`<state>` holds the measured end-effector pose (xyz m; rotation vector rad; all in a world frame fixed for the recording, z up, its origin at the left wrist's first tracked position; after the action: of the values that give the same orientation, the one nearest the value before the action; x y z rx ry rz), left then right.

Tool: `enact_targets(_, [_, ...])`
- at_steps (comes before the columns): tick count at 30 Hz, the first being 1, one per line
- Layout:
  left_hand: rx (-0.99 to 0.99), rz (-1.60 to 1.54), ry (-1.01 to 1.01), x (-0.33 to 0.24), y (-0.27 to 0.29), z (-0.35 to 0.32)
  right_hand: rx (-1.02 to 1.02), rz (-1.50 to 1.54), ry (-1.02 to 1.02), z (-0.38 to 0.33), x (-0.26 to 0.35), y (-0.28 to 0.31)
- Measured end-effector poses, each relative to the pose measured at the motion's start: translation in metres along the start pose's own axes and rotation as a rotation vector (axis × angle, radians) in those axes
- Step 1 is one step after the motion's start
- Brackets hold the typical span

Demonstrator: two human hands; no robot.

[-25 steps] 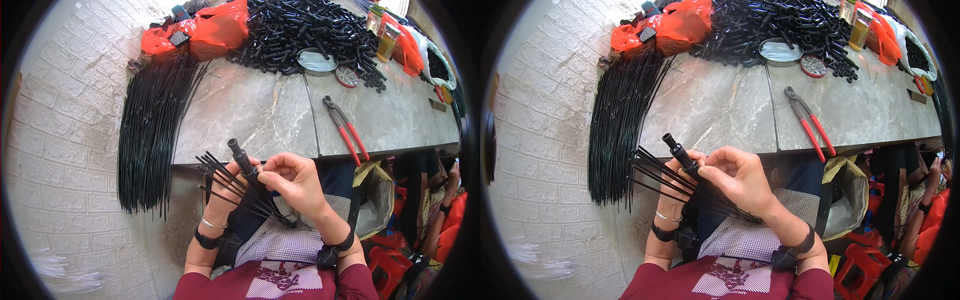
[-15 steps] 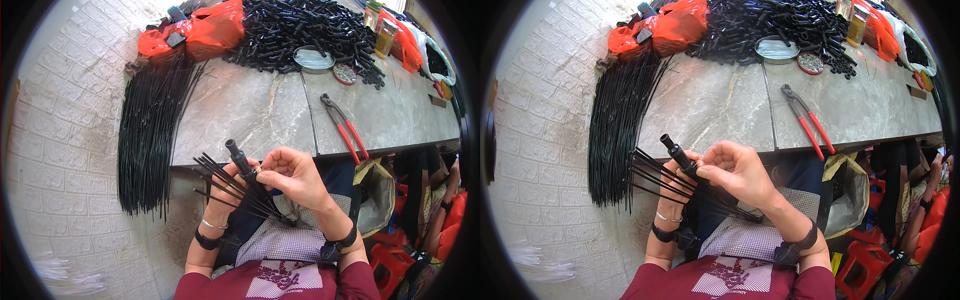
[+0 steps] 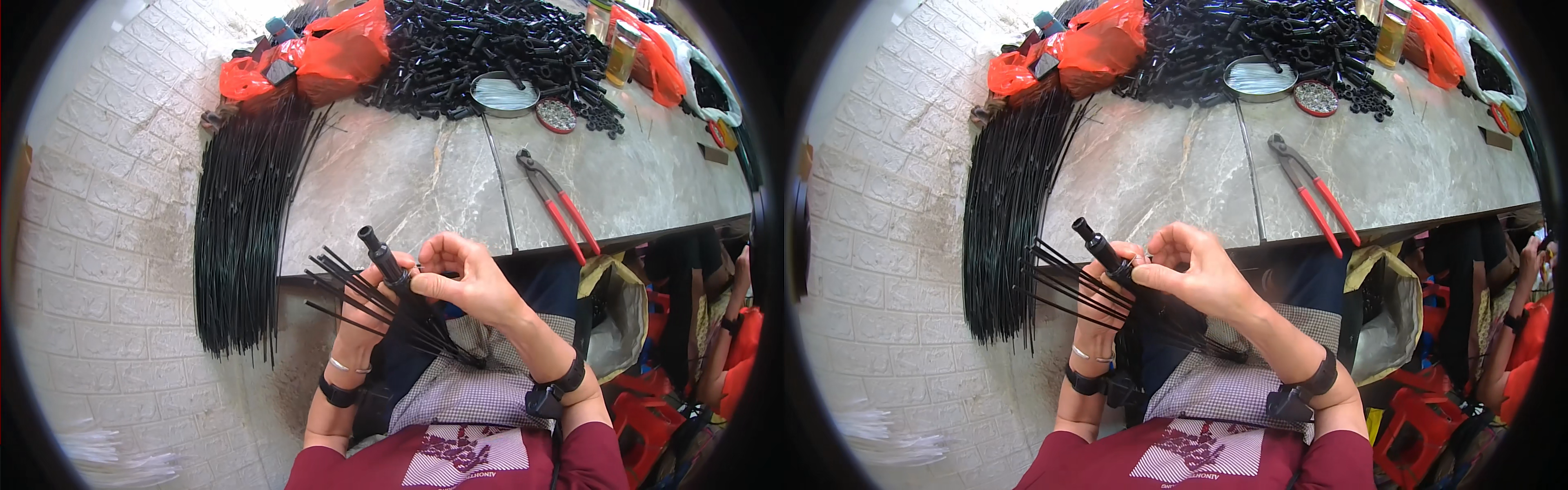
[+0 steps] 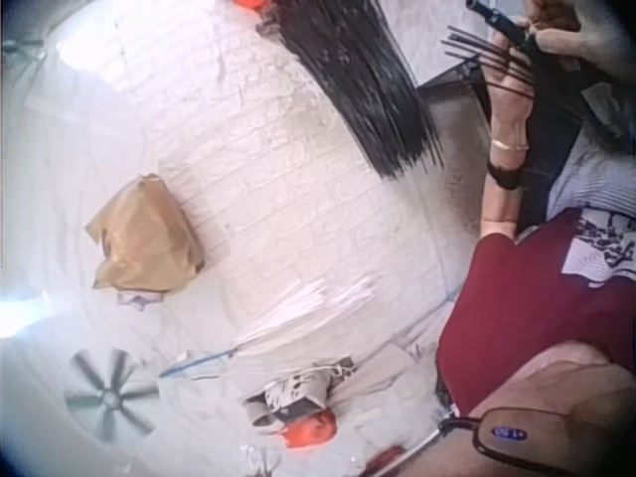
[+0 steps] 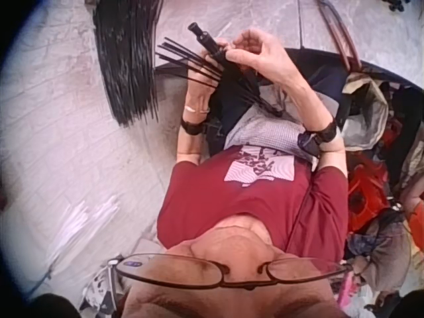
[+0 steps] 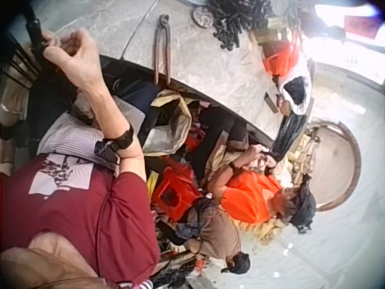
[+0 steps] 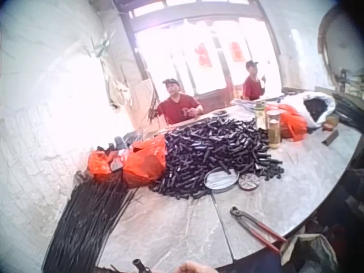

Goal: Assembling and capping metal umbrella ribs at a factory workstation.

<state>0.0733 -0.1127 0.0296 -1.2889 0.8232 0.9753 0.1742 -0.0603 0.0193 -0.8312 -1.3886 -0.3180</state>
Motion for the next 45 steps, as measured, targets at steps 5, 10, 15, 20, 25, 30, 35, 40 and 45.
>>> enact_targets(5, [0.038, -0.076, -0.031, 0.004, 0.000, 0.007, 0.038, 0.129, 0.006, -0.015, -0.033, -0.003])
enact_targets(10, [0.199, -0.329, -0.051, 0.014, -0.025, 0.021, 0.166, 0.289, -0.044, -0.031, -0.068, -0.023])
enact_targets(15, [0.263, -0.476, -0.003, 0.021, -0.046, 0.022, -0.051, 0.252, 0.045, -0.036, -0.073, -0.013])
enact_targets(20, [0.156, -0.443, -0.046, 0.013, -0.061, 0.022, -0.228, 0.163, 0.135, -0.042, -0.058, -0.006])
enact_targets(25, [0.056, -0.064, -0.093, 0.003, -0.061, 0.017, -0.432, -0.125, 0.240, -0.053, -0.046, -0.003])
enact_targets(30, [0.028, -0.057, -0.141, -0.006, -0.068, 0.009, -0.424, -0.226, 0.271, -0.064, -0.032, -0.011])
enact_targets(35, [0.103, -0.059, -0.181, -0.021, -0.076, -0.005, -0.309, -0.242, 0.368, -0.071, -0.022, -0.017])
enact_targets(40, [0.127, -0.086, -0.262, -0.044, -0.072, -0.013, -0.272, -0.238, 0.339, -0.090, 0.027, 0.005])
enact_targets(45, [0.150, -0.155, -0.217, -0.045, -0.081, -0.015, -0.312, -0.409, 0.656, -0.104, 0.096, -0.015])
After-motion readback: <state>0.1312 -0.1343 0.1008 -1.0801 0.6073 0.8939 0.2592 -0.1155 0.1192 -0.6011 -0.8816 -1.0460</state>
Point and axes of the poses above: each hand's wrist, its own z-axis towards the middle knuckle, its own y-axis out of the back of the hand, x = y × z, the point moved 10 cm from there along z, towards the middle knuckle, and after that the axes turned 3 degrees about x, right-handed, at the moved point
